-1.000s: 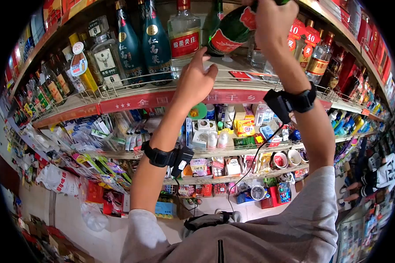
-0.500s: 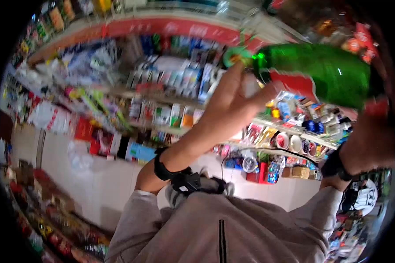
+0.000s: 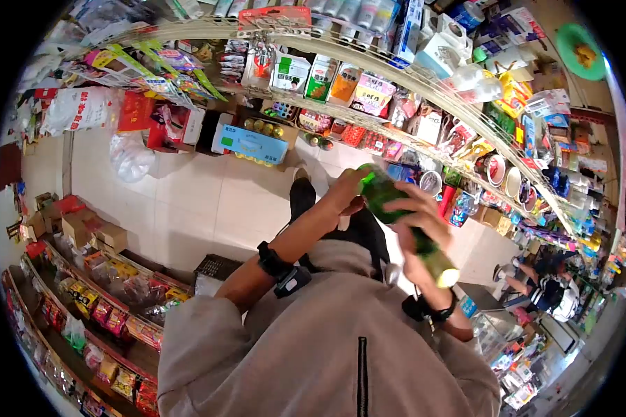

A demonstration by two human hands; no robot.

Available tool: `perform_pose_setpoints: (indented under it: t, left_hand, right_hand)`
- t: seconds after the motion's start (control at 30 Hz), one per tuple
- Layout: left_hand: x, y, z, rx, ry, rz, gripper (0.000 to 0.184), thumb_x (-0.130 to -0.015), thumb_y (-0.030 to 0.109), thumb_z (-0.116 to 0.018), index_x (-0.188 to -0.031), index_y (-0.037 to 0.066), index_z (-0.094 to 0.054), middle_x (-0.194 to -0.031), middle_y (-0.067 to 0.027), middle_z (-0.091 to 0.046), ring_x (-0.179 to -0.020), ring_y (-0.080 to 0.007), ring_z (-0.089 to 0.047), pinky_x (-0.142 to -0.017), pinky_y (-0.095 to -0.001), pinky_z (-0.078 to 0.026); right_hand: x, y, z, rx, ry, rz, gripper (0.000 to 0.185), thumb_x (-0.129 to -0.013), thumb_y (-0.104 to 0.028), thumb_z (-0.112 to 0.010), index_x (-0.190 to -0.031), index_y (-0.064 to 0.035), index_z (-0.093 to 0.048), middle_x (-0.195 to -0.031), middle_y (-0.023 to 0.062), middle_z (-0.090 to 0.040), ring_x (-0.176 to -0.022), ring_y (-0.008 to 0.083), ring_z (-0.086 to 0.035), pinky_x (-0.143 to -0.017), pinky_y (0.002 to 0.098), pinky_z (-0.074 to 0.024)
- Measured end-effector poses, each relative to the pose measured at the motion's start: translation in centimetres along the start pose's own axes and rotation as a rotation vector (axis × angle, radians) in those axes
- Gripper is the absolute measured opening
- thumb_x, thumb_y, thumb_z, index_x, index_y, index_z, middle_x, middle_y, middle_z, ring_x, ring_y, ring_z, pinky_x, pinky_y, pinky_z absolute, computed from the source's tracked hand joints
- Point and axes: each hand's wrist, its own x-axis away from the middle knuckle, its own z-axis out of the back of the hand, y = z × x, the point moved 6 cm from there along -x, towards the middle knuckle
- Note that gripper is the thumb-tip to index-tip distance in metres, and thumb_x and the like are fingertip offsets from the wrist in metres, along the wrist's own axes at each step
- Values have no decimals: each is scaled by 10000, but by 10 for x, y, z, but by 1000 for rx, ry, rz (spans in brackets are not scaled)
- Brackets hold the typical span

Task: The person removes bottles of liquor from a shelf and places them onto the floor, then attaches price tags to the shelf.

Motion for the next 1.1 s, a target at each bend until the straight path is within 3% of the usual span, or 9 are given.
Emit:
perform_pose_setpoints:
  t: [0.1, 0.2, 0.3, 0.5, 0.6, 0.73, 0.8, 0.9, 1.1]
  left_hand:
    - [-27, -28, 27, 189, -25, -96, 371, -1029, 412, -452, -1186, 127, -627, -761, 42, -612, -416, -38, -439, -337, -172, -242]
    - [-76, -75, 66, 137, -102, 0, 389, -1031, 432, -435, -1121, 122, -652, -723, 48, -605, -399, -49, -437, -318, -188, -241]
    - [-99, -113, 113, 27, 89, 185, 315, -1025, 349, -475, -1016, 123, -695, -652, 27, -609, -398, -65, -488, -321, -211, -317]
    - [-187, -231, 197, -68, 195, 172, 353, -1019, 514, -489, -896, 217, -634, -636, 59, -568, -388, -71, -402, -332, -232, -242]
    - [-224, -269, 227, -14, 401, 303, 458, -1002, 514, -500, -756, 147, -620, -526, 0, -449, -364, -132, -384, -355, -293, -260]
    - [-276, -319, 269, -36, 425, 343, 479, -983, 547, -521, -688, 172, -563, -514, 8, -448, -343, -148, -368, -351, -298, -244]
    - [-307, -341, 296, 21, 476, 326, 456, -984, 534, -528, -706, 176, -574, -528, 16, -475, -344, -145, -375, -352, -301, -243]
    - [-354, -383, 345, 69, 441, 385, 368, -1019, 485, -492, -900, 167, -634, -636, 15, -563, -380, -139, -439, -346, -318, -280]
    - [-418, -390, 387, 228, 439, 198, 395, -1044, 480, -434, -928, 158, -630, -683, 22, -580, -440, -93, -500, -335, -251, -327]
  right_hand:
    - [25, 54, -39, 97, -87, -186, 175, -763, -7, -719, -935, -40, -720, -1250, 173, -665, -1256, 444, -558, -1041, 510, -453]
    - [54, 103, -65, 57, -149, -367, 278, -791, -73, -766, -1067, -44, -738, -1344, 210, -602, -1256, 429, -564, -1039, 473, -471]
    - [86, 149, -85, -58, -180, -566, 288, -858, -69, -722, -1144, -38, -719, -1337, 222, -608, -1153, 344, -646, -962, 392, -512]
    - [155, 242, -130, -112, -122, -597, 281, -888, -1, -677, -1168, -29, -690, -1327, 232, -601, -1197, 338, -632, -978, 393, -525]
    - [182, 283, -152, -209, -45, -689, 309, -896, 11, -659, -1202, -32, -669, -1343, 226, -578, -1214, 330, -618, -988, 381, -521]
    - [203, 339, -175, -208, -8, -740, 351, -895, 21, -662, -1240, -37, -637, -1342, 232, -565, -1216, 324, -610, -995, 372, -515]
    - [219, 379, -196, -164, 23, -752, 359, -889, 10, -675, -1241, -42, -637, -1331, 235, -577, -1200, 336, -616, -991, 385, -508]
    - [224, 426, -221, -167, 81, -753, 329, -876, -10, -697, -1201, -46, -662, -1287, 228, -611, -1172, 341, -639, -978, 380, -512]
    - [245, 535, -289, -123, 134, -678, 301, -842, -30, -728, -1140, -40, -681, -1247, 243, -640, -1113, 396, -666, -934, 401, -540]
